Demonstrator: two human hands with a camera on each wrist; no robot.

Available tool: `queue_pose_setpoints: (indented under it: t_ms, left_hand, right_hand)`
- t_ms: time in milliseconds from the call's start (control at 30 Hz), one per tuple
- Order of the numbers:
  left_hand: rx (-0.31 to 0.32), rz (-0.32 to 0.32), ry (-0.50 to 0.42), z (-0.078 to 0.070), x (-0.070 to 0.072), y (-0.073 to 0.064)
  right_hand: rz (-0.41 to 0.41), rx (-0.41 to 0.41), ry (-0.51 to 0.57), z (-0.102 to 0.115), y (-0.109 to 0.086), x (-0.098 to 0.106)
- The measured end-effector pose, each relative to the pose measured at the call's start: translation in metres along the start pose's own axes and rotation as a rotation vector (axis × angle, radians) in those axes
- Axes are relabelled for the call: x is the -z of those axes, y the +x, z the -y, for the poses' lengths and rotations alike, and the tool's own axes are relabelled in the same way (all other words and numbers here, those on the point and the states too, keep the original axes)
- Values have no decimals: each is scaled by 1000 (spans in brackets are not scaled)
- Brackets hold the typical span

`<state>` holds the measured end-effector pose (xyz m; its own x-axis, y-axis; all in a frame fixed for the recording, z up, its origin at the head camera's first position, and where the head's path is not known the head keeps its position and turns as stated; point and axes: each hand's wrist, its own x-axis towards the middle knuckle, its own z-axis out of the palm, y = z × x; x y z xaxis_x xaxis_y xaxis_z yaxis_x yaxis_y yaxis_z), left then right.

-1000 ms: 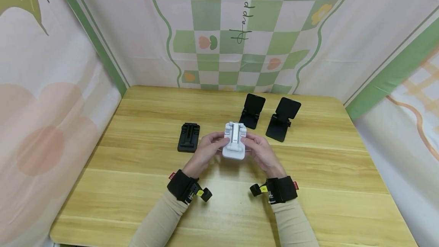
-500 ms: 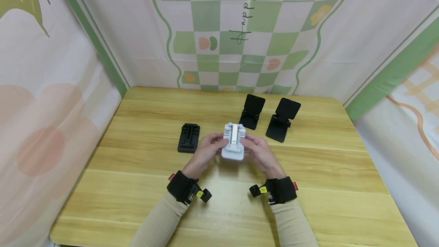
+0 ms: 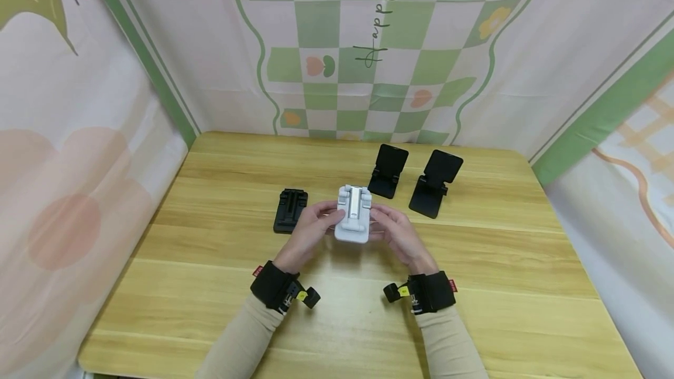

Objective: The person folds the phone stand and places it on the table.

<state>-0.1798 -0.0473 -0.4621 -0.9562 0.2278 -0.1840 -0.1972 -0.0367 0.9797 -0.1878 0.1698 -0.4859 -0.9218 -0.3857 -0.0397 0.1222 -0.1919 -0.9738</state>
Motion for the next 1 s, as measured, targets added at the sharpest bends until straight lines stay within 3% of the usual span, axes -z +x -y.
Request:
queue_pose_setpoints:
  t_ms: [200,500,767,1000]
  left_hand:
    - [-25,-41,36,-4,20,-5]
    - [-6,-89,69,0,54,-14]
    - [14,-191,79,-3,86,-19]
    - [16,-261,151,-6,115,-19]
  right_hand:
    - [8,0,18,0,1,3]
    - [5,34,13,-3,2,9]
    - [3,42,25,-2,1,8]
    - [-8,34,12,-4,0,8]
